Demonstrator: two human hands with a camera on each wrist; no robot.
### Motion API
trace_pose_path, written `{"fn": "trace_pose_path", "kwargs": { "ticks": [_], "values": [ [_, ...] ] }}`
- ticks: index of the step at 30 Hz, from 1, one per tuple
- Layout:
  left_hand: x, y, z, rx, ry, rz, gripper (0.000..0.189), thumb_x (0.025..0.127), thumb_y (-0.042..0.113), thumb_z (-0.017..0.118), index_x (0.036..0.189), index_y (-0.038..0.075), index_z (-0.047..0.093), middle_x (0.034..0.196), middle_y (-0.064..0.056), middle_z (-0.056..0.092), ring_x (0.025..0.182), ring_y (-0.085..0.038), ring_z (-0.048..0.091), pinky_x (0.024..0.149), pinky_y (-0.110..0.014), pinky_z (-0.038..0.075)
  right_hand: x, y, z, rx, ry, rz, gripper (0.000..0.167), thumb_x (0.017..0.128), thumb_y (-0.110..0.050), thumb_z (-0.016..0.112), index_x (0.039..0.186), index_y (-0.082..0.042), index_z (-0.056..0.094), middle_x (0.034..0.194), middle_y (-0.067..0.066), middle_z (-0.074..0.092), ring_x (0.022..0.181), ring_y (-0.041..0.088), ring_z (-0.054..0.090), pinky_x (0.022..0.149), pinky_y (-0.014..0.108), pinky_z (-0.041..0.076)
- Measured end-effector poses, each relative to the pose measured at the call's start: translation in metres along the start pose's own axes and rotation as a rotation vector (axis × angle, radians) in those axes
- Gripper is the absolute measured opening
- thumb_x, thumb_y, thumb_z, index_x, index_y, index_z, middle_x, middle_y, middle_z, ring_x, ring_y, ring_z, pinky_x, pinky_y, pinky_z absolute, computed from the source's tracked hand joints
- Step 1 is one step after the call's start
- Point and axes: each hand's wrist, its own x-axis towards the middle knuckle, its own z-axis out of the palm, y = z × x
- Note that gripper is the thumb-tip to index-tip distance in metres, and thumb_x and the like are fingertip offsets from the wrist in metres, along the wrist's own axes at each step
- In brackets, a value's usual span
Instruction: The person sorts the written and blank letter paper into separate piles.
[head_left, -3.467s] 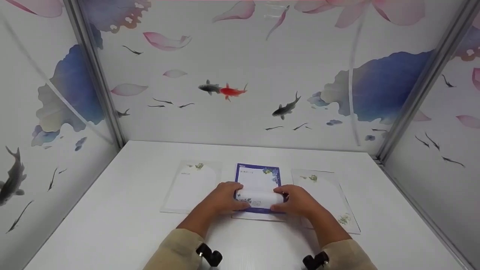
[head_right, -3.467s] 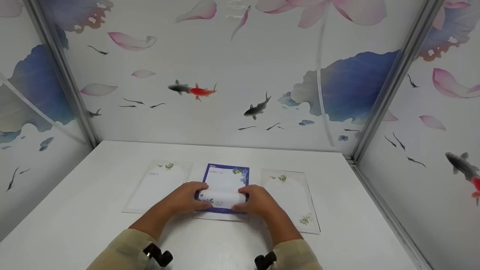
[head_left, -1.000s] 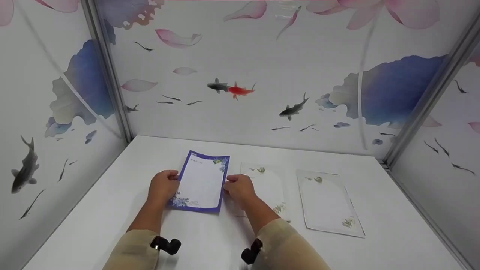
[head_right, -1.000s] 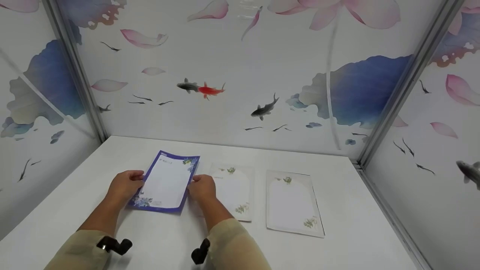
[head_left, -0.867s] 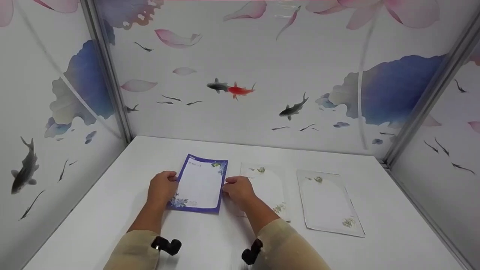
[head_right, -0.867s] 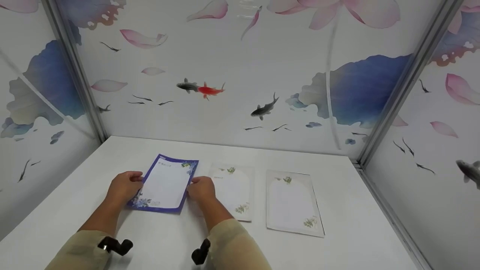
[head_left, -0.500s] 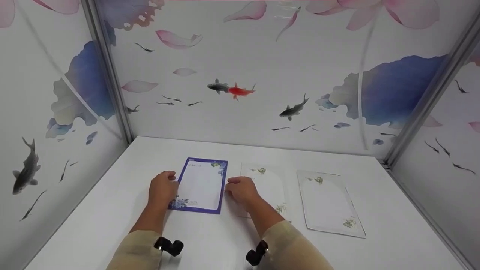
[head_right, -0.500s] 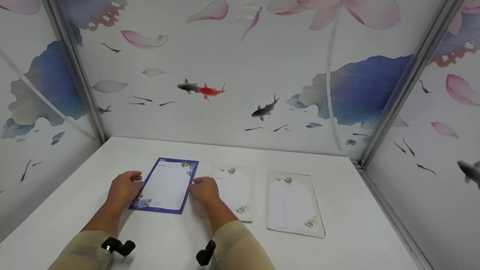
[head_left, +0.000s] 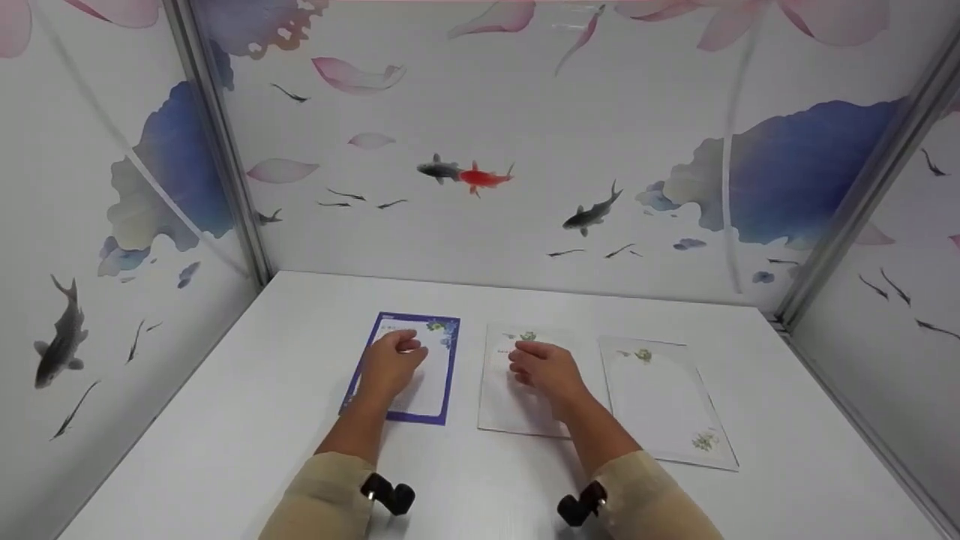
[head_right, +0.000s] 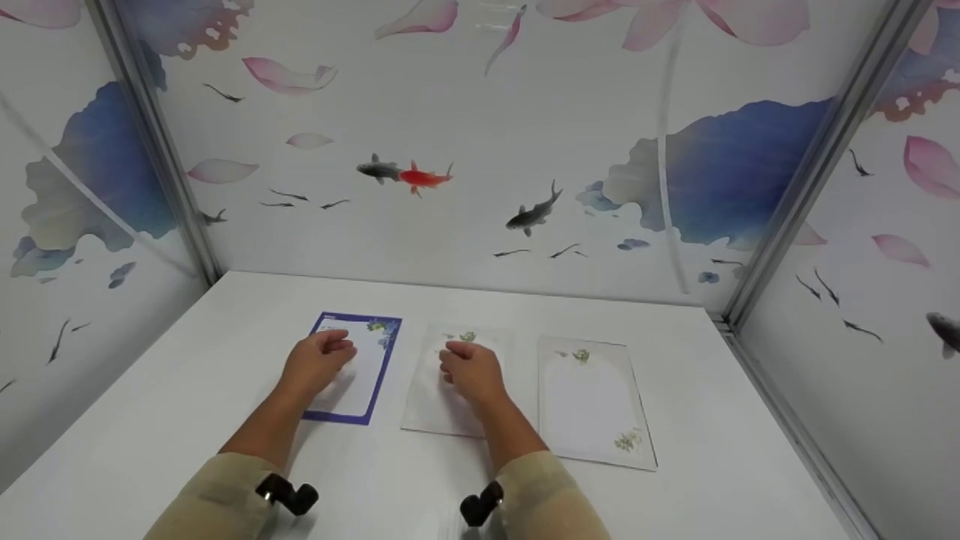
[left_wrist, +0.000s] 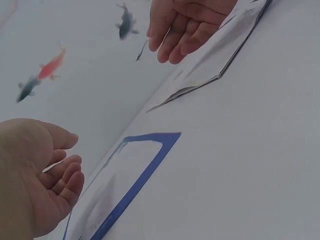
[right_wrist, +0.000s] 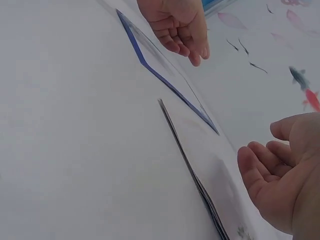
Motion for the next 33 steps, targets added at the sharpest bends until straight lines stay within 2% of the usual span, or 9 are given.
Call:
{"fn": "trace_pose_path", "kwargs": {
  "ticks": [8,12,16,22,27,29,33],
  "values": [
    [-0.013,0.019,0.043,-0.046,-0.059,0.079,0.047,0.101,0.028,0.073,0.144,0.011,0.065,0.13,-0.006,0.074,0.126,-0.027,0.069,0.111,-0.044,0.057,-0.006,0.002,-0.052,-0.02,0.063,-0.015,0.044,0.108,-0.026,0.064,0.148,-0.007,0.061,0.143,0.015,0.07,0.128,0.027,0.071,0.108,0.036,0.06],
    [-0.019,0.03,0.063,-0.061,-0.1,0.079,0.046,0.101,0.029,0.074,0.143,0.013,0.066,0.128,-0.003,0.074,0.124,-0.023,0.069,0.109,-0.042,0.058,-0.01,0.005,-0.075,-0.03,0.068,-0.025,0.046,0.109,-0.026,0.063,0.15,-0.005,0.06,0.146,0.018,0.067,0.132,0.031,0.069,0.109,0.035,0.059],
    [-0.024,0.039,0.076,-0.09,-0.137,0.08,0.045,0.101,0.029,0.074,0.143,0.015,0.066,0.128,-0.002,0.074,0.123,-0.021,0.069,0.108,-0.039,0.059,-0.014,0.01,-0.094,-0.043,0.074,-0.03,0.048,0.109,-0.028,0.063,0.151,-0.004,0.058,0.149,0.02,0.066,0.133,0.032,0.068,0.108,0.034,0.059],
    [-0.028,0.042,0.083,-0.087,-0.163,0.098,0.044,0.101,0.028,0.074,0.143,0.017,0.066,0.13,-0.002,0.073,0.125,-0.021,0.068,0.111,-0.039,0.058,-0.02,0.013,-0.106,-0.071,0.076,-0.044,0.051,0.109,-0.028,0.063,0.153,-0.004,0.056,0.151,0.019,0.064,0.135,0.033,0.067,0.109,0.035,0.059],
    [-0.025,0.035,0.082,-0.066,-0.226,0.126,0.05,0.1,0.031,0.075,0.147,0.017,0.063,0.142,-0.005,0.069,0.133,-0.023,0.064,0.116,-0.043,0.054,-0.021,0.013,-0.107,-0.111,0.035,-0.084,0.056,0.108,-0.034,0.066,0.154,-0.005,0.055,0.156,0.017,0.061,0.144,0.034,0.06,0.119,0.044,0.052],
    [-0.025,0.033,0.081,-0.031,-0.258,0.142,0.054,0.1,0.035,0.076,0.149,0.019,0.061,0.149,-0.005,0.066,0.14,-0.026,0.06,0.12,-0.046,0.051,-0.021,0.014,-0.107,-0.172,0.023,-0.1,0.059,0.106,-0.038,0.068,0.154,-0.007,0.056,0.156,0.015,0.06,0.147,0.034,0.057,0.123,0.048,0.047],
    [-0.026,0.029,0.078,0.071,-0.315,0.165,0.063,0.097,0.047,0.077,0.153,0.027,0.058,0.161,-0.004,0.056,0.153,-0.031,0.05,0.125,-0.054,0.044,-0.021,0.017,-0.106,-0.372,0.026,-0.151,0.061,0.103,-0.044,0.071,0.154,-0.012,0.058,0.158,0.013,0.059,0.149,0.036,0.054,0.125,0.054,0.044]
  ]
}}
